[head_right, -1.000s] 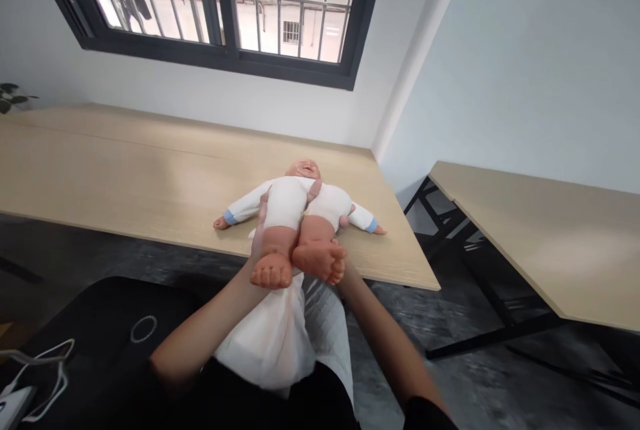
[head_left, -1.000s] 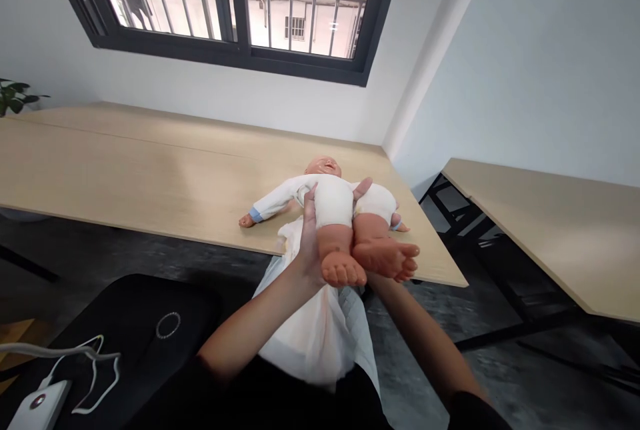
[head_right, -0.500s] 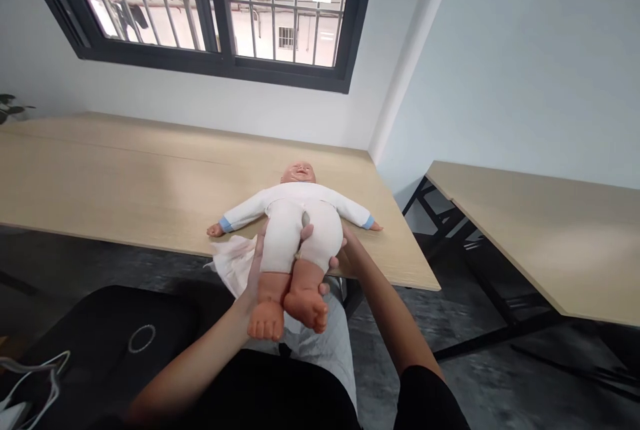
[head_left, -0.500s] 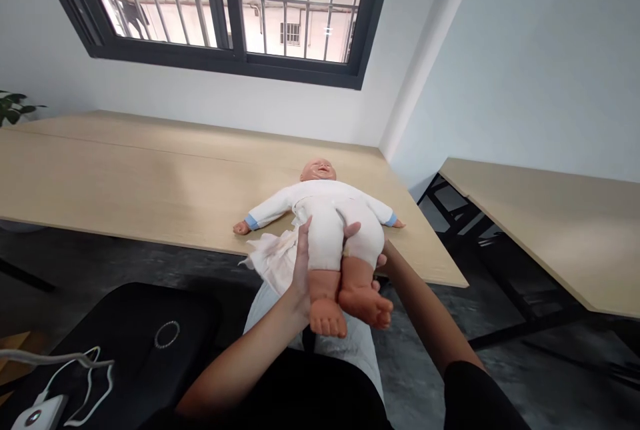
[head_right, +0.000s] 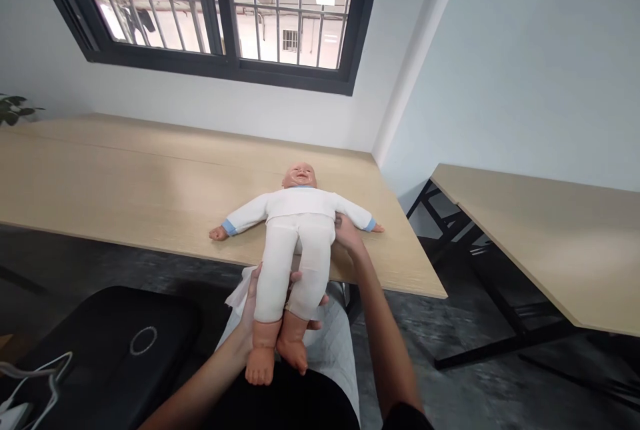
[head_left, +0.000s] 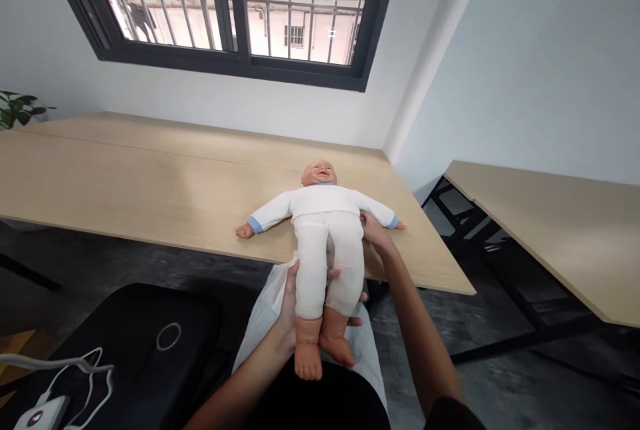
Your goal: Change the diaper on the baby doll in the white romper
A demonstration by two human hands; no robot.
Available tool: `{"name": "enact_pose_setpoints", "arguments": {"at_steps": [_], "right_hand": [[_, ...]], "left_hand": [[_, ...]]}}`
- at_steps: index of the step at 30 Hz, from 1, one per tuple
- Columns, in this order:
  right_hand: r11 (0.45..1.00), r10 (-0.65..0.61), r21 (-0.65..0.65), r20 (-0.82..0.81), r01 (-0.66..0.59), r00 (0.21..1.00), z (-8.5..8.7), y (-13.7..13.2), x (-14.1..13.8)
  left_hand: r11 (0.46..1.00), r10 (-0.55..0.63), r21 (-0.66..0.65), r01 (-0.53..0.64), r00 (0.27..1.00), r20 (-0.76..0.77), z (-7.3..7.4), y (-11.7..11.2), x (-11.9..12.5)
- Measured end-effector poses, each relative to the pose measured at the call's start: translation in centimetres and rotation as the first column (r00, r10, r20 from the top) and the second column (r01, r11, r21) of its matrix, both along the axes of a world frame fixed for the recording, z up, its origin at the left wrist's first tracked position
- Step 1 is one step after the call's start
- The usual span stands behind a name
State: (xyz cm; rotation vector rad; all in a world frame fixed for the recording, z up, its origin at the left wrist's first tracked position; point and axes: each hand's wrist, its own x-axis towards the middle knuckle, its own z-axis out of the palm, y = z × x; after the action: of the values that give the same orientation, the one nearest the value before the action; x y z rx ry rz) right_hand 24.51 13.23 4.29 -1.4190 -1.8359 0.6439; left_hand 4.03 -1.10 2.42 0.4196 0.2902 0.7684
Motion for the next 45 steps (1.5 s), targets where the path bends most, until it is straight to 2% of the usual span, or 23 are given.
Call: {"name": "enact_pose_setpoints", "arguments": {"at_steps": [1, 2, 4, 7, 11, 13, 16, 18, 20, 24, 27, 30, 32, 34, 35, 36, 38, 40, 42, 45], "right_hand": [[0.994, -0.106, -0.007, -0.114, 0.106, 0.988, -0.6, -1.0, -0.1], [0.971, -0.230, 0.002, -0.257, 0.239, 0.939, -1.2, -2.3, -0.2], [0.925, -0.366, -0.045, -0.382, 0.378, 0.849, -2.0, -5.4, -0.5], [0.933, -0.360, -0.185, -0.449, 0.309, 0.818, -2.2, -10.1, -1.8], [0.957, -0.284, -0.177, -0.414, 0.230, 0.865, -1.3, -13.6, -3.4], [0.960, -0.270, -0.182, -0.402, 0.212, 0.875, -0.8, -13.9, -3.3], [0.959, -0.274, -0.169, -0.369, 0.226, 0.888, -0.3, -13.3, -2.1], [0.960, -0.279, -0.092, -0.313, 0.264, 0.908, -0.1, -12.9, -0.9], [0.963, -0.266, -0.015, -0.245, 0.271, 0.932, -0.2, -12.6, 0.1], [0.974, -0.210, 0.063, -0.135, 0.220, 0.968, -0.7, -12.7, 1.1], [0.973, -0.207, 0.086, -0.089, 0.214, 0.974, -1.3, -12.9, 0.9], [0.956, -0.252, 0.149, -0.023, 0.253, 0.967, -2.1, -13.1, 0.2], [0.918, -0.324, 0.263, 0.058, 0.298, 0.944, -2.5, -13.4, -0.6], [0.868, -0.366, 0.416, 0.171, 0.270, 0.915, -2.8, -14.2, -1.8], [0.854, -0.344, 0.483, 0.240, 0.195, 0.908, -2.8, -14.8, -2.5], [0.848, -0.282, 0.524, 0.321, 0.079, 0.904, -2.8, -15.5, -3.2], [0.834, -0.101, 0.522, 0.466, -0.180, 0.879, -3.1, -16.9, -4.8], [0.812, 0.015, 0.482, 0.548, -0.330, 0.836, -3.7, -18.2, -6.1], [0.800, 0.008, 0.486, 0.579, -0.352, 0.816, -4.4, -18.8, -7.0], [0.793, -0.046, 0.536, 0.528, -0.290, 0.848, -4.6, -18.6, -6.9]], "left_hand": [[1.000, 0.019, -0.023, -0.019, 1.000, -0.023, -0.2, 0.0, -0.1], [0.998, 0.037, -0.044, -0.039, 0.998, -0.059, -0.4, 0.0, -0.1], [0.996, 0.053, -0.069, -0.062, 0.991, -0.126, -0.9, 0.0, 0.1], [0.990, 0.081, -0.110, -0.092, 0.992, -0.100, -1.8, 0.1, 0.8], [0.956, 0.239, -0.156, -0.248, 0.968, -0.073, -2.6, 0.2, 1.6], [0.948, 0.268, -0.135, -0.288, 0.952, -0.149, -2.2, 0.2, 1.3], [0.978, 0.160, -0.080, -0.191, 0.943, -0.292, -0.7, 0.1, -0.2], [0.988, 0.132, -0.031, -0.150, 0.934, -0.331, 0.3, 0.0, -1.5], [0.981, 0.186, 0.026, -0.190, 0.909, -0.372, 1.1, -0.1, -2.9], [0.951, 0.308, 0.151, -0.269, 0.787, -0.535, 1.6, 0.0, -5.1], [0.906, 0.423, 0.314, -0.285, 0.662, -0.619, 1.6, 0.7, -5.9], [0.835, 0.546, 0.483, -0.265, 0.512, -0.663, 1.4, 1.4, -6.1], [0.810, 0.584, 0.521, -0.270, 0.461, -0.668, 1.2, 1.7, -5.9], [0.814, 0.580, 0.495, -0.305, 0.477, -0.661, 1.1, 1.7, -5.7], [0.821, 0.571, 0.465, -0.332, 0.500, -0.651, 1.1, 1.6, -5.5], [0.828, 0.560, 0.427, -0.363, 0.526, -0.640, 1.1, 1.5, -5.4], [0.844, 0.531, 0.325, -0.426, 0.582, -0.616, 1.1, 1.4, -5.3], [0.856, 0.494, 0.198, -0.478, 0.640, -0.589, 1.0, 1.3, -5.3], [0.868, 0.442, 0.073, -0.491, 0.697, -0.564, 0.7, 1.4, -5.4], [0.885, 0.379, -0.022, -0.466, 0.746, -0.548, 0.2, 1.7, -5.6]]}}
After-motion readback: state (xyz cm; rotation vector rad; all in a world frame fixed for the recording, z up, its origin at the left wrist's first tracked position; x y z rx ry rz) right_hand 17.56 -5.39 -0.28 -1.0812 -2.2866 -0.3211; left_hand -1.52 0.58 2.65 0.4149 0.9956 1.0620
